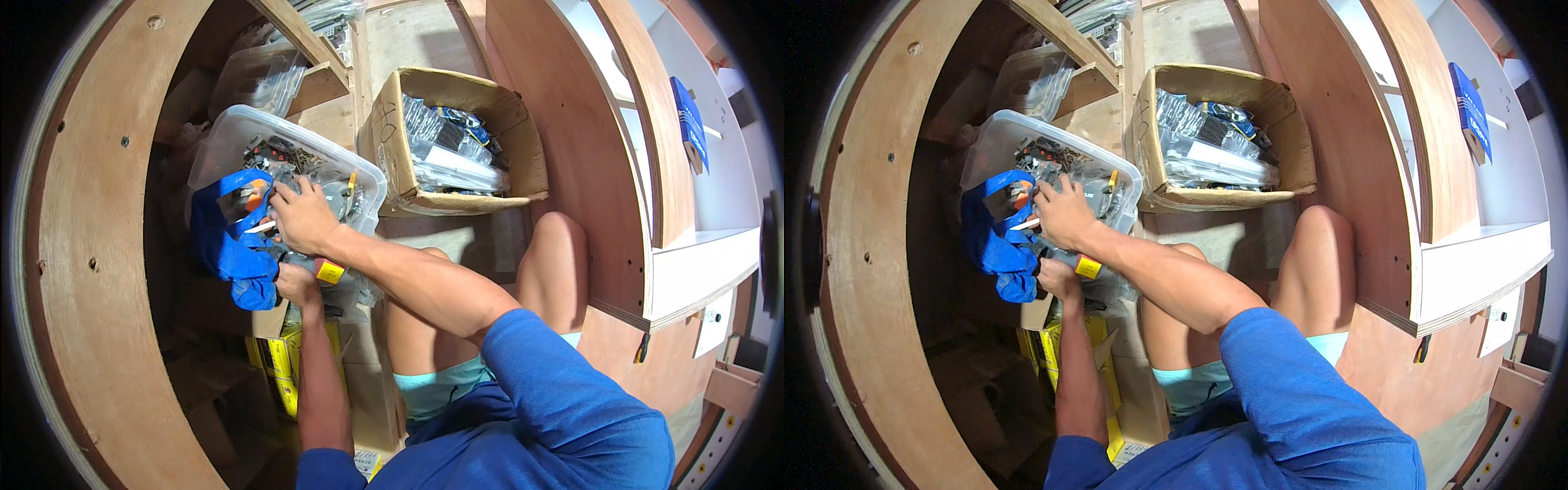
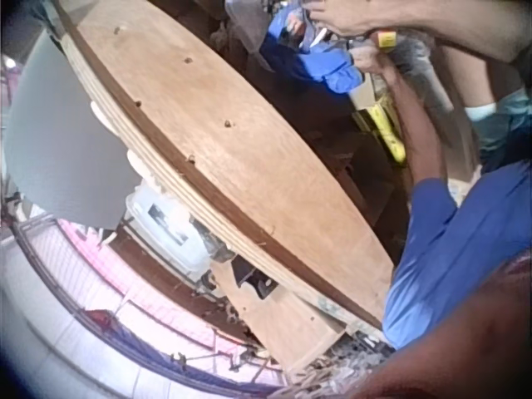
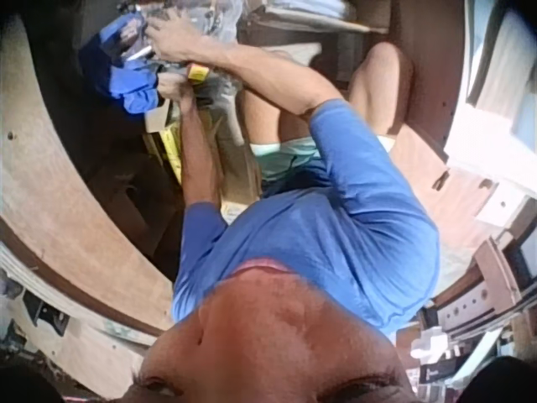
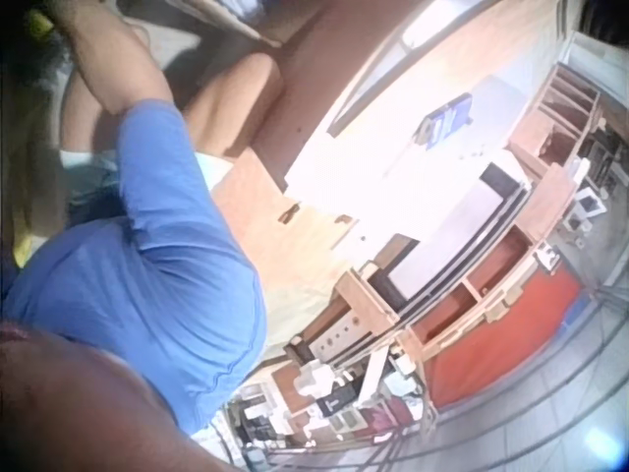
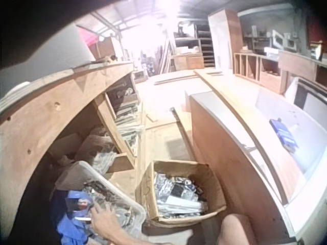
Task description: The person handles thin wooden strips and curved wooden pieces, applying tape to the edges and assembling them into a circular shape. They then search through a storage container for additional parts.
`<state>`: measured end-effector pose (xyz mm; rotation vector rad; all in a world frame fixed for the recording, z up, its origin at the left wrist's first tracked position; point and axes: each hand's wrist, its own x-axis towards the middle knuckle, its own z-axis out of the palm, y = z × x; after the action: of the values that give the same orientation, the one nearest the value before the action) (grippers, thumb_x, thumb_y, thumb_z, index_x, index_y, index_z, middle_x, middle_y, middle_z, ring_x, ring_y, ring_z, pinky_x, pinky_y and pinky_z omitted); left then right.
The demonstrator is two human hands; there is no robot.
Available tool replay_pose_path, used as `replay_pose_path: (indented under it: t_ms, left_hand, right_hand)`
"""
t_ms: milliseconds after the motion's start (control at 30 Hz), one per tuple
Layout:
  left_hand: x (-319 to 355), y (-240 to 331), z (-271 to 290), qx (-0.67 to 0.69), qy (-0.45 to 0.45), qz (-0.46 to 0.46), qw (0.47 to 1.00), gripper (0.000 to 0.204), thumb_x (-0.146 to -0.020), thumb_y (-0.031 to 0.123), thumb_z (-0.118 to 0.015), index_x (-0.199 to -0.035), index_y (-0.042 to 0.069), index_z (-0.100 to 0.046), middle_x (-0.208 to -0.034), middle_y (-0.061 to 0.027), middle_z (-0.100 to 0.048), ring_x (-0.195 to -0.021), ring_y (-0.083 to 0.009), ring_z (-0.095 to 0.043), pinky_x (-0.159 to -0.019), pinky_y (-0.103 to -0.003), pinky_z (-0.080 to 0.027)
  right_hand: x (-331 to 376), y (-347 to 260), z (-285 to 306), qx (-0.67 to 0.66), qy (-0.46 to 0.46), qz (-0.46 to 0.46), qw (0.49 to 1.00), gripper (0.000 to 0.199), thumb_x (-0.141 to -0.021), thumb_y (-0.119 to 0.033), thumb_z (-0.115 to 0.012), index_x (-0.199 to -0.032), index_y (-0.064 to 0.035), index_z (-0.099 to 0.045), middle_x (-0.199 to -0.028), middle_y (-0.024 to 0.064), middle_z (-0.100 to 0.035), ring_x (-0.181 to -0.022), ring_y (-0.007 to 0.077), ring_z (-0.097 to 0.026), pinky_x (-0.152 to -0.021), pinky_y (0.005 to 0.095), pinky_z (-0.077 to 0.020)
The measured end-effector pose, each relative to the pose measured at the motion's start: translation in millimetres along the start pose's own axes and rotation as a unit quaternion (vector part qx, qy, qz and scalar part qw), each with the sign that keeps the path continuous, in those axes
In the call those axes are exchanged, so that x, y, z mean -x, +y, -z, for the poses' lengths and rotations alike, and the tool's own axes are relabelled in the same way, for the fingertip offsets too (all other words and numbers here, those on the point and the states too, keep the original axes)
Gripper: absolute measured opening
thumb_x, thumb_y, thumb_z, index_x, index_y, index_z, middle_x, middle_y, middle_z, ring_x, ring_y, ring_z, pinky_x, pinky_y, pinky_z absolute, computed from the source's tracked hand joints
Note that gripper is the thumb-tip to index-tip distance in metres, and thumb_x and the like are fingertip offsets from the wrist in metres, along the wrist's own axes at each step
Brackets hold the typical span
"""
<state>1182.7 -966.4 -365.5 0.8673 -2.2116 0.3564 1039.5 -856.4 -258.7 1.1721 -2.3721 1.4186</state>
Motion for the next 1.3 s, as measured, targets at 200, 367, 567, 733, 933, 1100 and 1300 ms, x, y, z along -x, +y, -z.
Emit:
replay_pose_path:
  t_ms: [200,367,567,733,933,1100,1300]
  left_hand:
    - [-13,-1,14,0.068,-0.109,0.043,0.991,0.016,-0.095,0.012,-0.053,-0.093,-0.003,-0.061,-0.093,-0.0292,-0.066,-0.086,-0.0516,-0.061,-0.073,-0.058,-0.047]
    - [-17,6,20,0.100,-0.133,0.077,0.983,0.021,-0.098,0.013,-0.051,-0.099,-0.005,-0.060,-0.101,-0.0323,-0.065,-0.094,-0.0533,-0.059,-0.078,-0.059,-0.045]
    - [-16,7,22,0.219,-0.075,0.121,0.965,0.026,-0.100,0.015,-0.050,-0.106,-0.009,-0.060,-0.107,-0.0360,-0.064,-0.097,-0.0557,-0.056,-0.084,-0.058,-0.043]
    - [-13,-8,13,0.187,-0.070,0.133,0.971,0.026,-0.099,0.014,-0.051,-0.108,-0.008,-0.061,-0.109,-0.0363,-0.065,-0.099,-0.0554,-0.057,-0.086,-0.059,-0.043]
    - [-13,13,24,0.120,-0.150,0.158,0.969,0.022,-0.096,0.007,-0.054,-0.113,-0.005,-0.061,-0.109,-0.0312,-0.066,-0.098,-0.0509,-0.061,-0.082,-0.056,-0.047]
    - [-4,-1,6,-0.070,0.036,-0.025,0.997,0.013,-0.098,0.013,-0.055,-0.102,0.004,-0.061,-0.092,-0.0180,-0.066,-0.084,-0.0411,-0.063,-0.072,-0.049,-0.049]
    - [-8,12,7,-0.051,0.023,0.011,0.998,0.017,-0.095,0.008,-0.056,-0.108,0.000,-0.063,-0.102,-0.0205,-0.069,-0.092,-0.0395,-0.066,-0.076,-0.049,-0.050]
  right_hand:
    - [7,-7,-7,0.071,0.024,0.017,0.997,0.063,-0.078,-0.027,-0.080,-0.133,-0.0027,-0.059,-0.148,0.0215,-0.050,-0.131,0.0534,-0.041,-0.106,0.0592,-0.0389]
    - [7,-4,-9,0.064,0.037,0.030,0.997,0.062,-0.077,-0.027,-0.081,-0.129,-0.0016,-0.060,-0.146,0.0209,-0.052,-0.132,0.0541,-0.042,-0.108,0.0587,-0.0396]
    - [2,4,-7,-0.061,0.012,0.102,0.993,0.049,-0.073,-0.009,-0.069,-0.119,0.0038,-0.061,-0.129,0.0219,-0.060,-0.134,0.0518,-0.046,-0.112,0.0561,-0.0415]
    - [-7,3,-16,-0.082,0.009,0.150,0.985,0.040,-0.073,-0.009,-0.075,-0.108,0.0018,-0.060,-0.114,0.0199,-0.062,-0.133,0.0435,-0.049,-0.112,0.0540,-0.0407]
    - [-7,13,-18,-0.117,0.018,0.172,0.978,0.028,-0.072,-0.005,-0.070,-0.098,0.0006,-0.060,-0.107,0.0194,-0.062,-0.119,0.0415,-0.054,-0.107,0.0548,-0.0436]
    - [-7,7,-13,-0.122,0.025,0.173,0.977,0.026,-0.073,-0.002,-0.066,-0.098,0.0009,-0.059,-0.105,0.0216,-0.061,-0.119,0.0436,-0.055,-0.103,0.0523,-0.0448]
    - [-7,8,-3,-0.138,0.022,0.171,0.975,0.026,-0.074,0.000,-0.062,-0.099,0.0010,-0.058,-0.108,0.0226,-0.061,-0.120,0.0454,-0.053,-0.104,0.0523,-0.0436]
